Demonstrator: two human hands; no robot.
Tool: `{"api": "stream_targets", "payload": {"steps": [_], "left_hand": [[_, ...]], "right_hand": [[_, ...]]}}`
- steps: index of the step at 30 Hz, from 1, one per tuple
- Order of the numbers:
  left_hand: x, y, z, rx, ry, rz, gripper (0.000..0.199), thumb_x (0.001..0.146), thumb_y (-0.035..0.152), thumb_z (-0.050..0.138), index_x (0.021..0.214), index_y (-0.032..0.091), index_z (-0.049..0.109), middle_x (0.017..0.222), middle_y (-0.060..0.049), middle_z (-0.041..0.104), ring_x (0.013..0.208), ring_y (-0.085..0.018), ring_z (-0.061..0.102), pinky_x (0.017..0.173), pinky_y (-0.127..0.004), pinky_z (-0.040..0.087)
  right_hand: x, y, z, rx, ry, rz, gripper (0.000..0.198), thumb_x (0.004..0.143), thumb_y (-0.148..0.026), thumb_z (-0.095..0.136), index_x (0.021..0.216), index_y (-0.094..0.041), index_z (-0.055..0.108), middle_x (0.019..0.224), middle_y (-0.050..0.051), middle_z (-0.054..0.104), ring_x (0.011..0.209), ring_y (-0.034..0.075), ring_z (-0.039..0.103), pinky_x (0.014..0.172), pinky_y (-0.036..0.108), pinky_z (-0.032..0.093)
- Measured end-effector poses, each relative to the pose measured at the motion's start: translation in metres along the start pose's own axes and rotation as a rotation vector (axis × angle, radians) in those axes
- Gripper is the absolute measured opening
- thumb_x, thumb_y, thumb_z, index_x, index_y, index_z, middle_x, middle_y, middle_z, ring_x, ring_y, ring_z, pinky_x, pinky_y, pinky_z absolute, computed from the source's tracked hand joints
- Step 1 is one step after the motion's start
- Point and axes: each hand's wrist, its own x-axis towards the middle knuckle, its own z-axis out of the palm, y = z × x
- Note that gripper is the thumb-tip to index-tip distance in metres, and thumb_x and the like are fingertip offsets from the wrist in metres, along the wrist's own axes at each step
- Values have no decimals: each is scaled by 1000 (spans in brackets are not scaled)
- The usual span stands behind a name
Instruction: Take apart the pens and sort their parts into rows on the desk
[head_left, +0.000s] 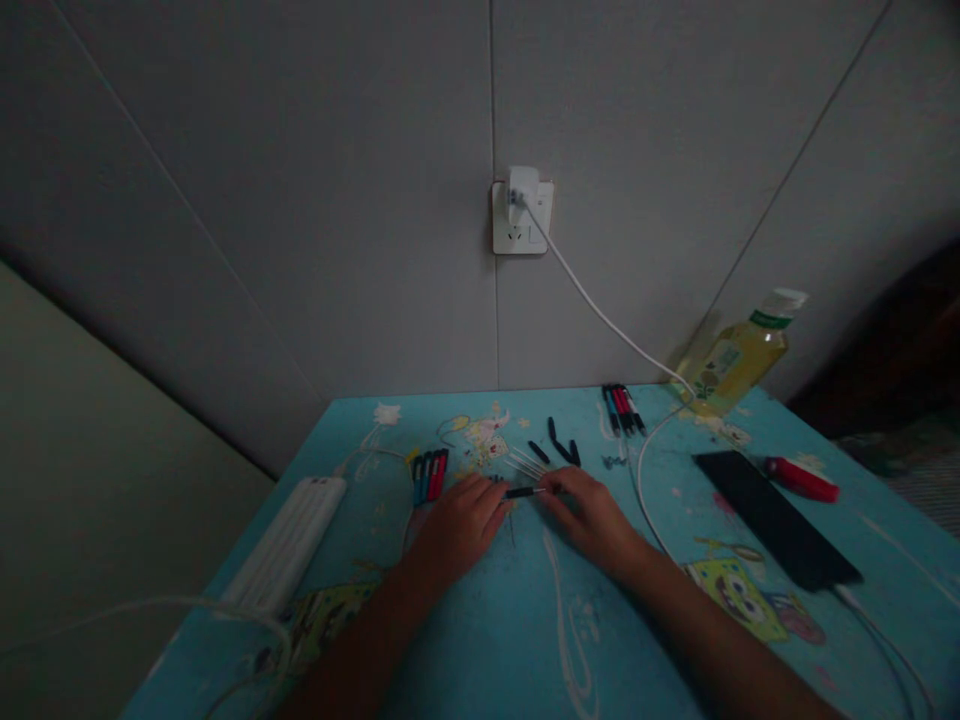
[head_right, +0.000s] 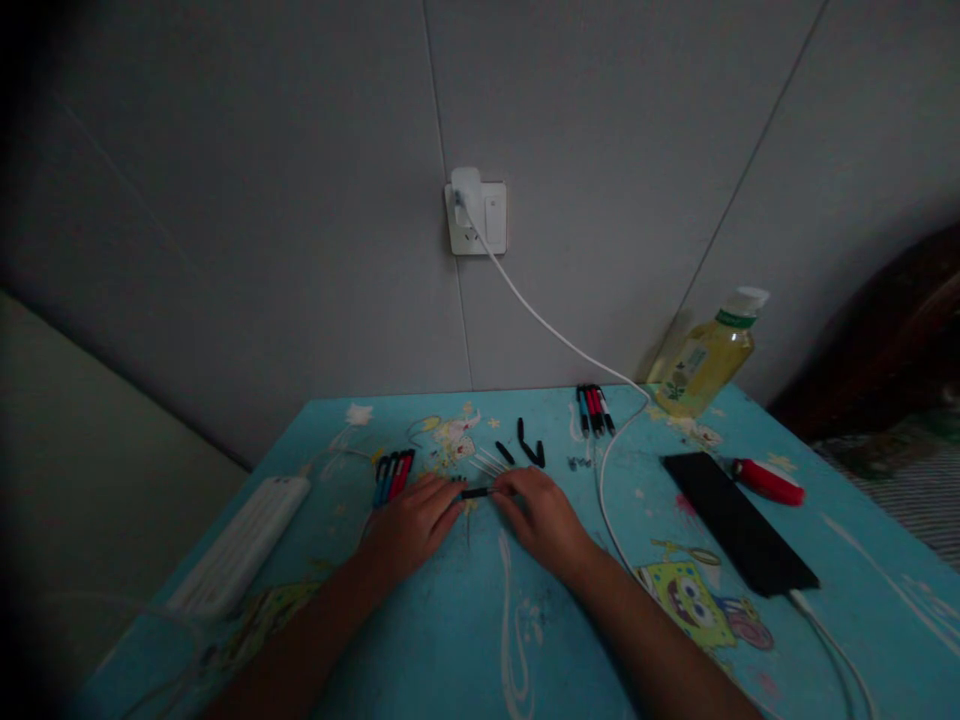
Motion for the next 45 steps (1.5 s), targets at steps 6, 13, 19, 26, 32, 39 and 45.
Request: {"api": "stream_targets", "payload": {"steps": [6,13,19,26,32,39,45], "left_hand": [[2,0,0,17,14,19,20,98,26,52,110,16,65,92,-6,68,93,-22,64,83,-37,55],[3,-1,-1,0,19,56,21,100,29,50,107,17,65,87,-5,67,90,-21,64,80,-36,55],[1,-4,3,-30,-4,58,20,98,30,53,109,18,65,89,-5,66,90,-20,63,81,-35,54],[0,-2,4,-13,-32,51,17,97,28,56,105,17,66,88,-5,65,87,-20,63,78,-34,55],[-2,-2,9,-50,-33,68,20,97,27,56,111,17,64,92,-6,67,93,-20,63,84,-37,55],[-4,-6,14,-28,-43,126,20,98,25,53,113,17,64,93,-5,68,93,-20,64,85,-37,55],[-3,-5,13,10,-38,84,17,97,25,54,107,17,65,90,-5,66,88,-20,63,80,-36,55]], "right_hand": [[0,-5,-2,-36,-93,-61,19,100,-28,46,102,-21,63,94,6,67,89,20,61,85,35,47],[0,-11,-3,-110,-142,-81,29,102,-29,39,82,-21,58,77,5,63,74,19,58,75,34,45],[-1,-11,-2,-127,-142,-93,33,102,-31,38,78,-21,59,74,4,63,71,19,58,74,34,45],[0,-10,-2,-148,-162,-113,26,101,-36,44,95,-21,65,85,6,68,80,21,61,78,35,45],[-1,-8,0,-211,-166,-105,36,102,-33,38,77,-21,61,70,4,63,68,19,58,72,34,44],[-3,-6,3,-210,-184,-87,38,102,-34,38,72,-22,58,66,2,60,65,18,57,70,32,44],[-1,-10,-1,-155,-189,-98,21,96,-39,54,100,-22,66,84,4,69,78,21,63,75,34,46]]}}
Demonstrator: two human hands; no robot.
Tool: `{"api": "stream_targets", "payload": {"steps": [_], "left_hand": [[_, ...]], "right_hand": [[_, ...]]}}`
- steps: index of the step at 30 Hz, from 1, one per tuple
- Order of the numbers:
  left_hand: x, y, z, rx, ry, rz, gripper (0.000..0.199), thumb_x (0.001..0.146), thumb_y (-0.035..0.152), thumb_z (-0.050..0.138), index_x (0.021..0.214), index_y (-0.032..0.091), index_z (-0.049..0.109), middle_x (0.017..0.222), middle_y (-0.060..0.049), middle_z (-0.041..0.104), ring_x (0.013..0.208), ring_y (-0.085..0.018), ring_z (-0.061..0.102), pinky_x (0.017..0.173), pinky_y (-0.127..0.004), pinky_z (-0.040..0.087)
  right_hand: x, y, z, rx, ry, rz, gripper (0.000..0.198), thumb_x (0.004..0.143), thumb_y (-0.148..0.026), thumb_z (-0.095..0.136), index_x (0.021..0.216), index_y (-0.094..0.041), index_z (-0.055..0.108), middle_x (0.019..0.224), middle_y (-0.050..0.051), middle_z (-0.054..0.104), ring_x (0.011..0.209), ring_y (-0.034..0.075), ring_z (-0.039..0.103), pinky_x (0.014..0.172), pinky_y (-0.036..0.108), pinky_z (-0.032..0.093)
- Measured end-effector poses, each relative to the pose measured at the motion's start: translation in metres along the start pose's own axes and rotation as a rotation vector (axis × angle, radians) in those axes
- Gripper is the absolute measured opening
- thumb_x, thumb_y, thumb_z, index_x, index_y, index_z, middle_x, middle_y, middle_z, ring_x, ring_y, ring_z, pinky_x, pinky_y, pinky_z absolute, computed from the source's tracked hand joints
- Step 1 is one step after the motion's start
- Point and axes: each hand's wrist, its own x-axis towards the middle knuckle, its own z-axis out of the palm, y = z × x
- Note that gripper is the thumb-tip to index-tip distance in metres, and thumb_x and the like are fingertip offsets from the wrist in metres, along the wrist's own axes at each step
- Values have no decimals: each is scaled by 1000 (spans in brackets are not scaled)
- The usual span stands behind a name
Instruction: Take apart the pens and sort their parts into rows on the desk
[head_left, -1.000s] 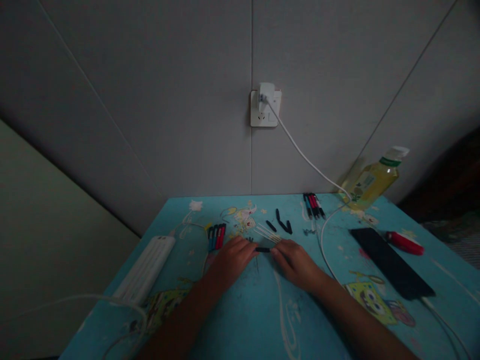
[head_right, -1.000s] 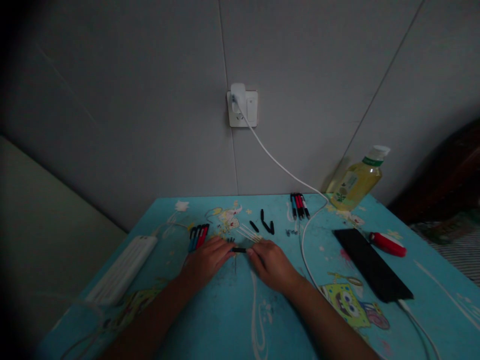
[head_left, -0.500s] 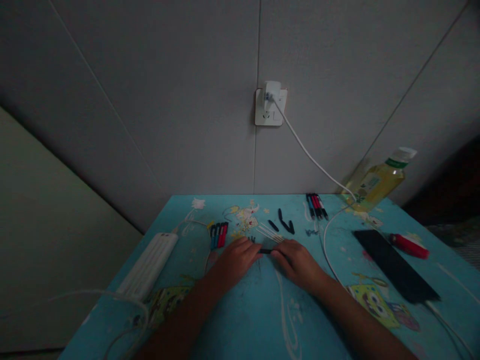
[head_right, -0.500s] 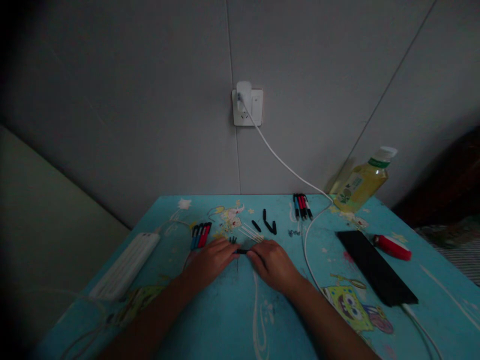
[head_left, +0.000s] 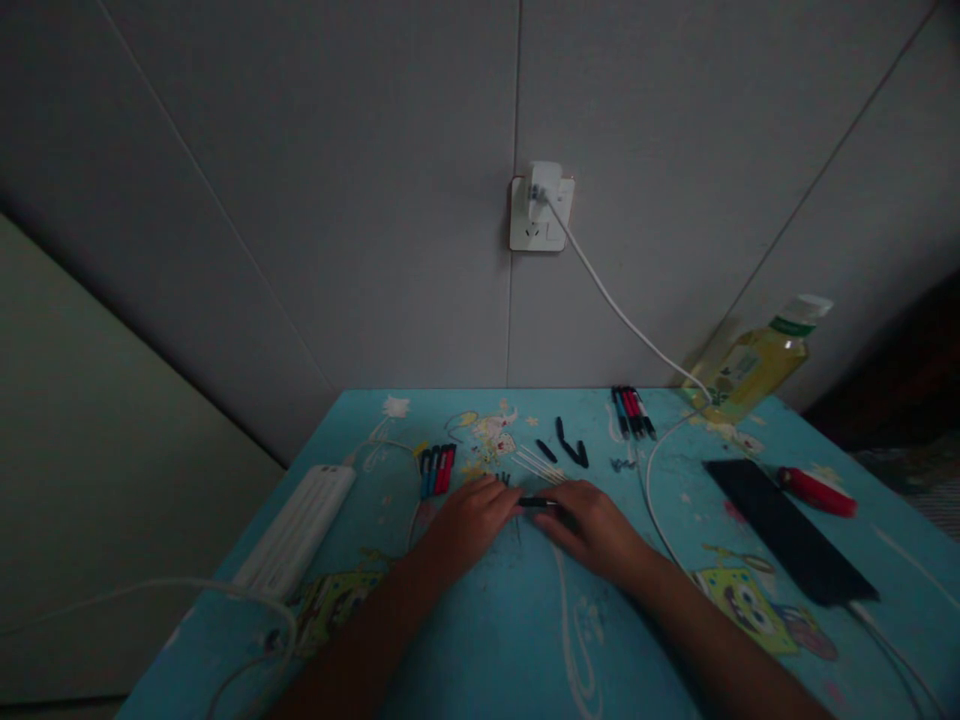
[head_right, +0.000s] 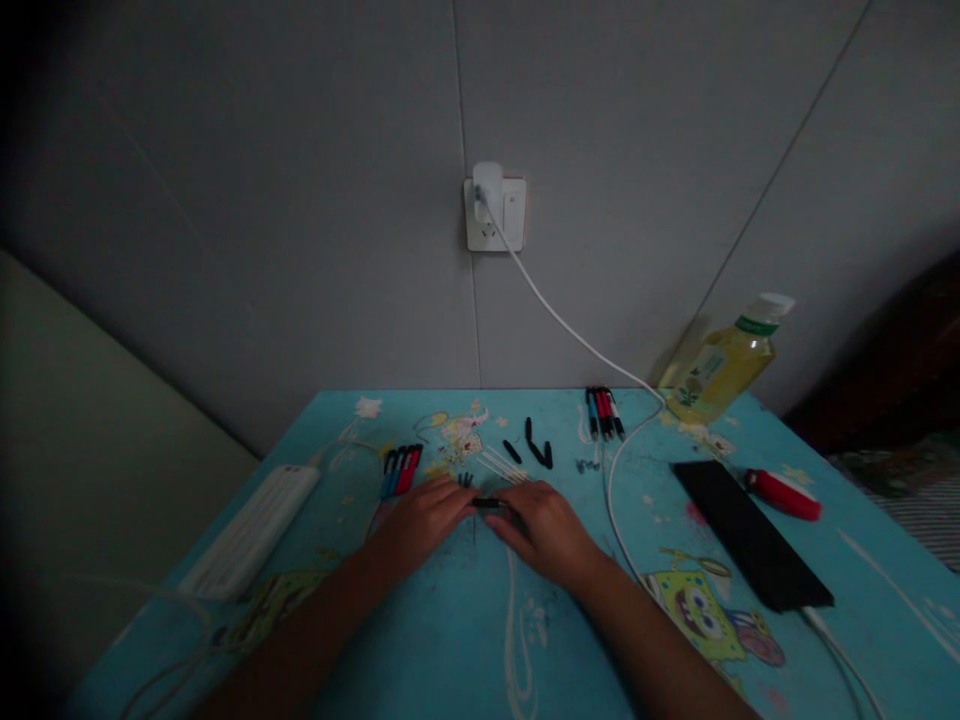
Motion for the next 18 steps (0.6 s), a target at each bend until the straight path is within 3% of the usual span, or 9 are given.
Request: {"api": "stream_targets", "payload": {"steps": [8,18], "left_hand": [[1,5,-1,-68,-49,1,14,97,24,55,105,17,63,89,-4,66,88,-19,62,79,-33,54],[0,7,1,-78,-38,13,18,99,28,51,110,18,63,89,-4,65,88,-20,61,79,-35,54]], "right_hand": [[0,0,2,-9,-8,-19,23,100,-35,48,100,-22,67,90,6,72,84,22,65,81,36,45],[-2,-2,1,-152,-55,-66,36,103,-32,38,77,-20,60,68,2,64,67,18,60,73,33,42]]}}
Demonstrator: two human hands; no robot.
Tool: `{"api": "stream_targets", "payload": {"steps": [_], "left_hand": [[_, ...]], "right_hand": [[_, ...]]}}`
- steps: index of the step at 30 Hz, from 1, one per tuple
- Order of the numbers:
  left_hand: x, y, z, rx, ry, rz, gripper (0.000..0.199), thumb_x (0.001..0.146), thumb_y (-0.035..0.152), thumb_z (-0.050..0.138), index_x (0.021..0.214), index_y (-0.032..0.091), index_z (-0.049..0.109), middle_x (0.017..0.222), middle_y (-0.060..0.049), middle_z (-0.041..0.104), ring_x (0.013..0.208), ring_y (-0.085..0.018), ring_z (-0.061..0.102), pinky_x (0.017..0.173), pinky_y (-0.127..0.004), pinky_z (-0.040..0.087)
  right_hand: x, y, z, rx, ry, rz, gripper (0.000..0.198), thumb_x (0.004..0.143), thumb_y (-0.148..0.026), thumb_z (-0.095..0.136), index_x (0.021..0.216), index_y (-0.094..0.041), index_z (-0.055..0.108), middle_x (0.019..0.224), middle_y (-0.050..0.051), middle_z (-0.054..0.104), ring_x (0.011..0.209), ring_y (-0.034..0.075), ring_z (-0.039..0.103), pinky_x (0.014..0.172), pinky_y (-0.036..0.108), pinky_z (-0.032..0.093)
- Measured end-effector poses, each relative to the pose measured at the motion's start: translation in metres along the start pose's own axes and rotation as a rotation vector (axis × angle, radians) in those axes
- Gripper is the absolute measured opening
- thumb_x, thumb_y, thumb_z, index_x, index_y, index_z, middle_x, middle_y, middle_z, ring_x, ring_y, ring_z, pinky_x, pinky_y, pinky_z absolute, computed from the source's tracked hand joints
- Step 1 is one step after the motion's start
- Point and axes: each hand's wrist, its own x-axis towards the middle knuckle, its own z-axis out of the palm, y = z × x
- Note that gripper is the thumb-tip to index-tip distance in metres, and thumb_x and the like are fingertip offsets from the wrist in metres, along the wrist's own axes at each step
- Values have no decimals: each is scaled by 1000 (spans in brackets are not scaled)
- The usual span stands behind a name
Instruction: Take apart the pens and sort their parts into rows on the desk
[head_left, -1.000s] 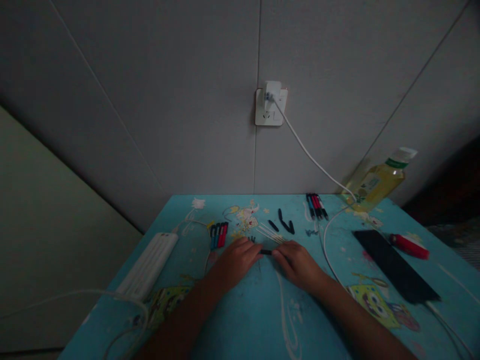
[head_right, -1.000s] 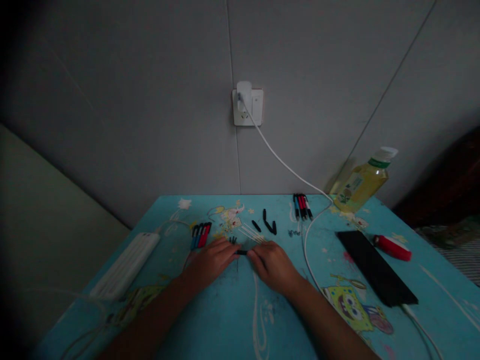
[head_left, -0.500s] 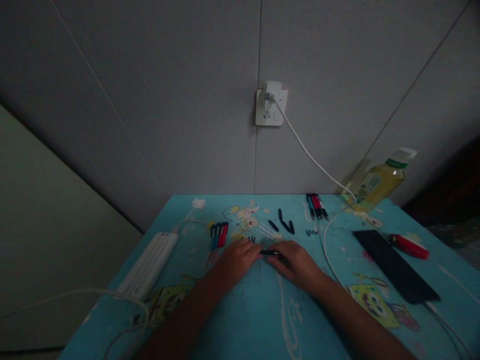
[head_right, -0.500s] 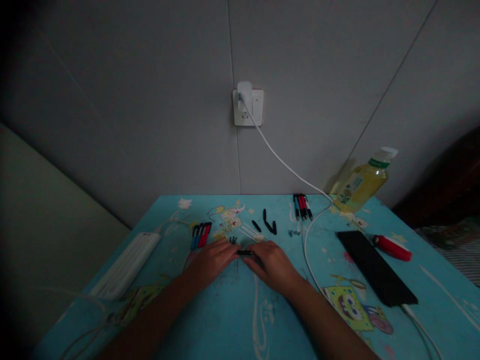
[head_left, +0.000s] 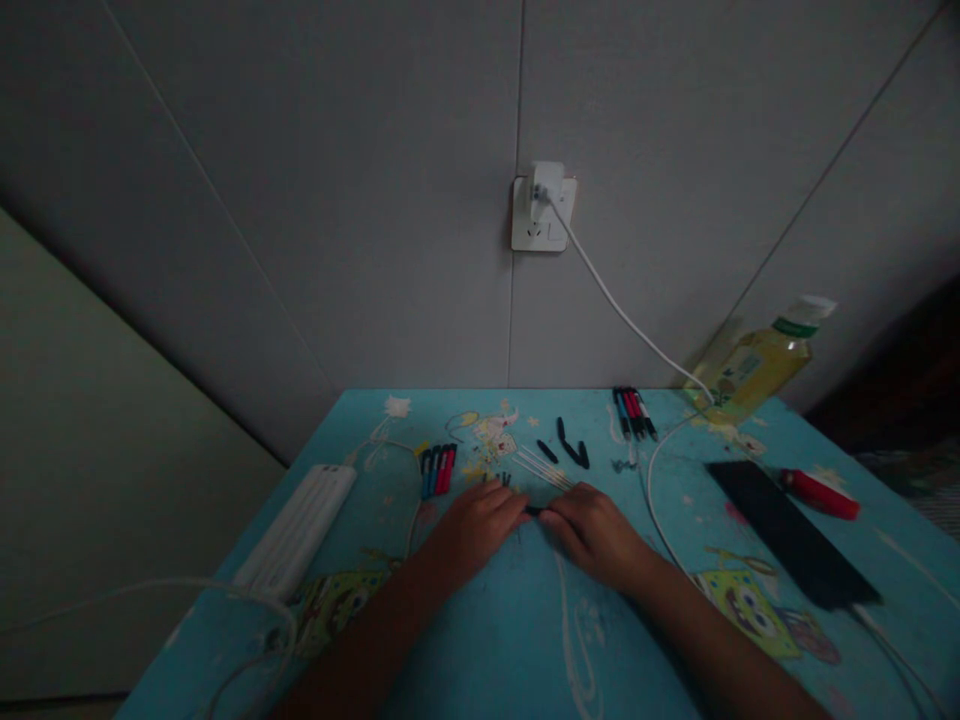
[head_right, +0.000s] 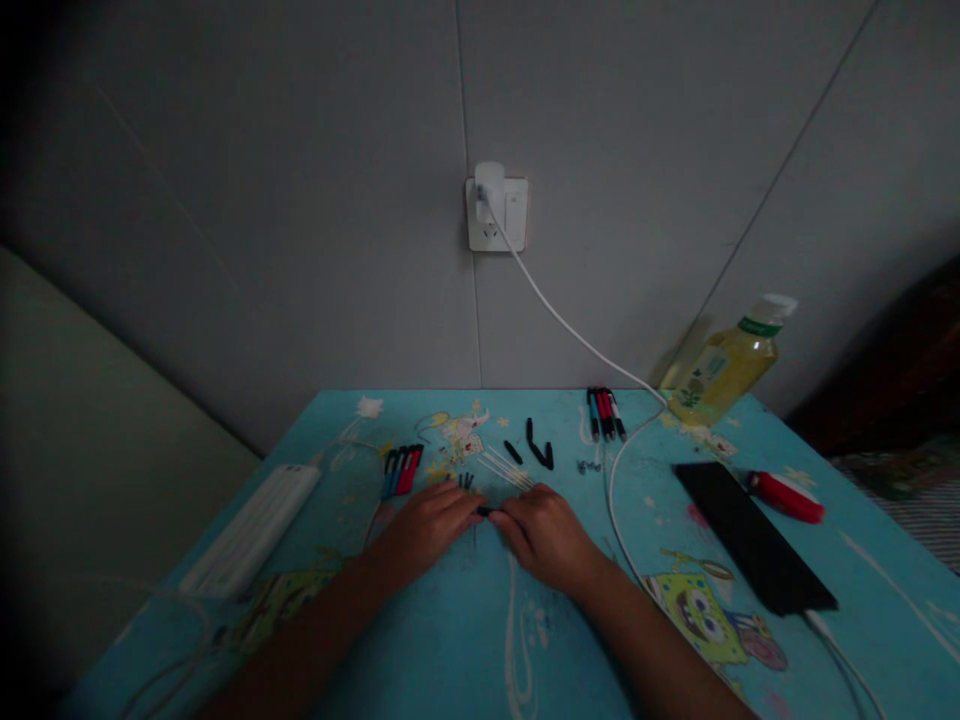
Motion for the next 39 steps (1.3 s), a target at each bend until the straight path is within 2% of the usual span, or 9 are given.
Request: {"api": "stream_targets", "payload": {"steps": [6,12,16,23,27,31,35,37,39], "left_hand": [[1,3,-10,9,18,-31,20,99,27,50,112,18,62,93,-6,66,92,-21,60,84,-38,51],[4,-2,-14,107,49,-81,21,98,28,52,114,20,63,96,-6,67,96,-23,58,87,-41,46],[4,-6,-14,145,22,-51,17,97,29,55,108,20,65,91,-3,67,92,-22,57,82,-38,45],[4,-4,-20,158,63,4,18,97,31,56,106,20,66,88,-3,67,91,-22,57,81,-38,43],[3,-6,-18,151,130,22,21,97,29,57,112,19,65,95,-5,69,96,-23,58,85,-40,45],[1,-10,-14,139,205,6,22,97,23,56,117,20,64,103,-6,70,101,-24,58,90,-43,45],[1,-11,-15,134,239,13,21,96,21,56,115,22,65,107,-6,69,104,-24,58,94,-45,44],[2,-11,-18,147,278,-24,26,96,19,55,120,23,63,118,-7,65,112,-25,56,99,-46,43],[3,-12,-20,165,339,-97,33,96,19,55,129,24,59,129,-9,59,119,-26,53,101,-47,42]], "right_hand": [[1,-2,2,-35,7,53,31,103,-33,40,85,-20,62,75,3,67,72,19,61,73,31,42],[1,2,1,-18,86,104,28,103,-33,40,94,-20,64,84,3,69,77,19,61,76,31,42],[0,3,-2,-16,88,80,32,103,-33,39,87,-19,63,79,3,67,73,18,60,75,31,40],[-2,4,-3,-34,75,63,38,104,-33,37,77,-19,59,70,2,64,67,17,57,73,31,40],[-1,2,-4,-27,73,81,33,103,-33,38,84,-19,62,75,3,66,73,18,59,75,31,42],[1,-1,-6,10,83,35,26,101,-29,42,103,-20,66,88,5,69,83,20,62,82,34,44],[3,-3,-3,29,117,-3,27,99,-28,46,119,-22,64,101,8,69,93,21,62,86,35,46],[5,-1,-3,-12,132,26,27,100,-28,45,117,-22,66,100,8,69,93,21,63,86,35,47],[7,5,-7,-126,154,153,28,100,-29,44,111,-21,69,97,8,70,91,20,64,85,32,48]]}}
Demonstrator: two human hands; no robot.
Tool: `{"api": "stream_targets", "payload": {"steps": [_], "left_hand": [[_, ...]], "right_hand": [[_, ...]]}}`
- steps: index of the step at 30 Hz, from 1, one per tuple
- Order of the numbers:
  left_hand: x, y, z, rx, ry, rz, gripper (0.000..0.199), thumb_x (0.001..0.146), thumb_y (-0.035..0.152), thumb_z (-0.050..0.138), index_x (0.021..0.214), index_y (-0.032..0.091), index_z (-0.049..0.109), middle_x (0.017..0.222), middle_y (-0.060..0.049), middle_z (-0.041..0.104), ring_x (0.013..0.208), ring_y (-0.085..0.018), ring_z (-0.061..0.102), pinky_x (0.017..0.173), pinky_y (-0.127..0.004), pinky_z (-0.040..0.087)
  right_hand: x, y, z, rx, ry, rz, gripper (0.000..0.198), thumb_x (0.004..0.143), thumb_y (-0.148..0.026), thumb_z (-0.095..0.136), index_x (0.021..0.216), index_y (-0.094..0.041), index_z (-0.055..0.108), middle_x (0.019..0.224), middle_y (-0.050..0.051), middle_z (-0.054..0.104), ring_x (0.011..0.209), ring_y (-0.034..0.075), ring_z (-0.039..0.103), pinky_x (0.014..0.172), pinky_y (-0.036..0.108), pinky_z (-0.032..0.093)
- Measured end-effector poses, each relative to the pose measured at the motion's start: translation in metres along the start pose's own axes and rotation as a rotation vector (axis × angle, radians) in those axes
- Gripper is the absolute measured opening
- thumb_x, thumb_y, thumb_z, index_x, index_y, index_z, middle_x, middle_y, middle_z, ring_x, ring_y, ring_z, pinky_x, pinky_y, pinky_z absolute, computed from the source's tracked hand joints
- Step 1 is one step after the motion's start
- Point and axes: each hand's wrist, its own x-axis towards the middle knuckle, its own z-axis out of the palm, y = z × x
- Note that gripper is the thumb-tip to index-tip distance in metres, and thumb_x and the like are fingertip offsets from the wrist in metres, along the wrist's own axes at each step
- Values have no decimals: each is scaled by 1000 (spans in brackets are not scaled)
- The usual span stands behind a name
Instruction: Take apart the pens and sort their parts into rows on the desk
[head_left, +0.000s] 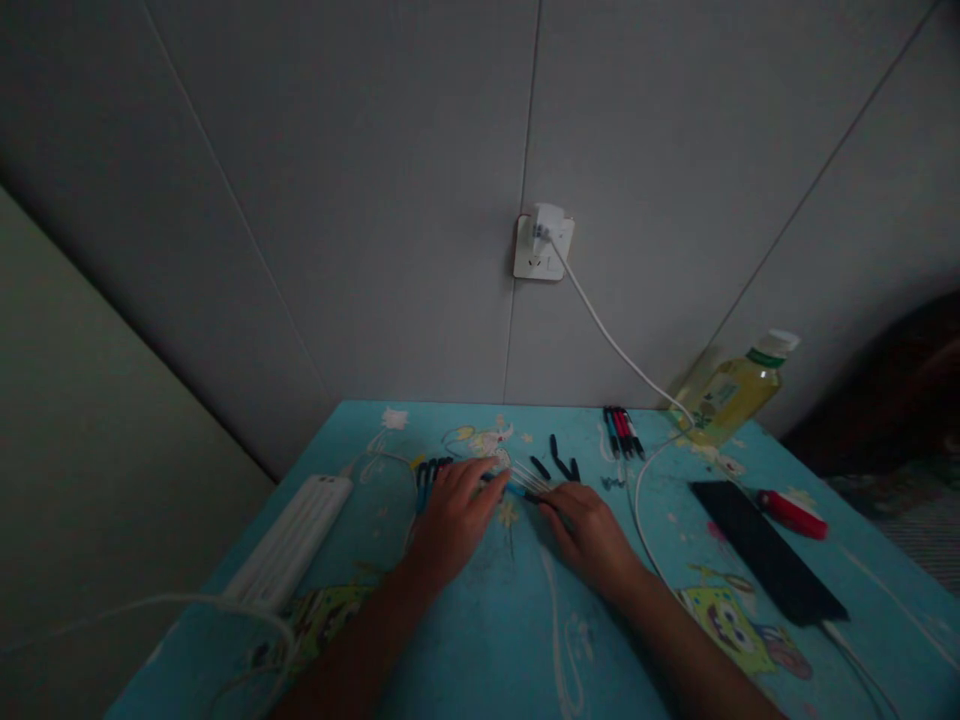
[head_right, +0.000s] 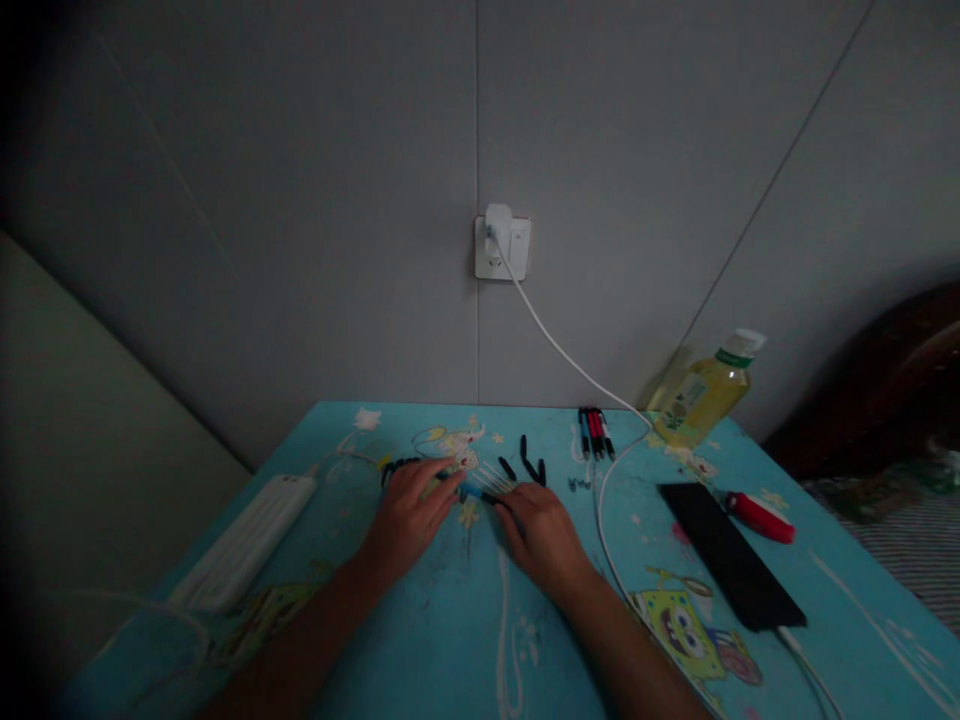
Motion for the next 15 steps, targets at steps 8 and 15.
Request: {"api": "stream_targets", "payload": {"steps": [8,15], "left_hand": [[-1,-5,0,-2,41,-115,24,93,15,53,111,23,66,132,-9,55,117,-27,53,102,-46,43],[1,1,-6,1,-4,-124,22,90,11,55,106,22,66,131,-9,56,115,-26,53,99,-46,43]], "right_hand": [[30,60,-36,-447,71,610,43,102,-34,35,105,-11,71,100,21,70,88,27,69,76,36,50],[53,83,-30,-538,-111,849,32,100,-27,45,102,-7,70,101,20,70,90,26,70,78,36,53]]}}
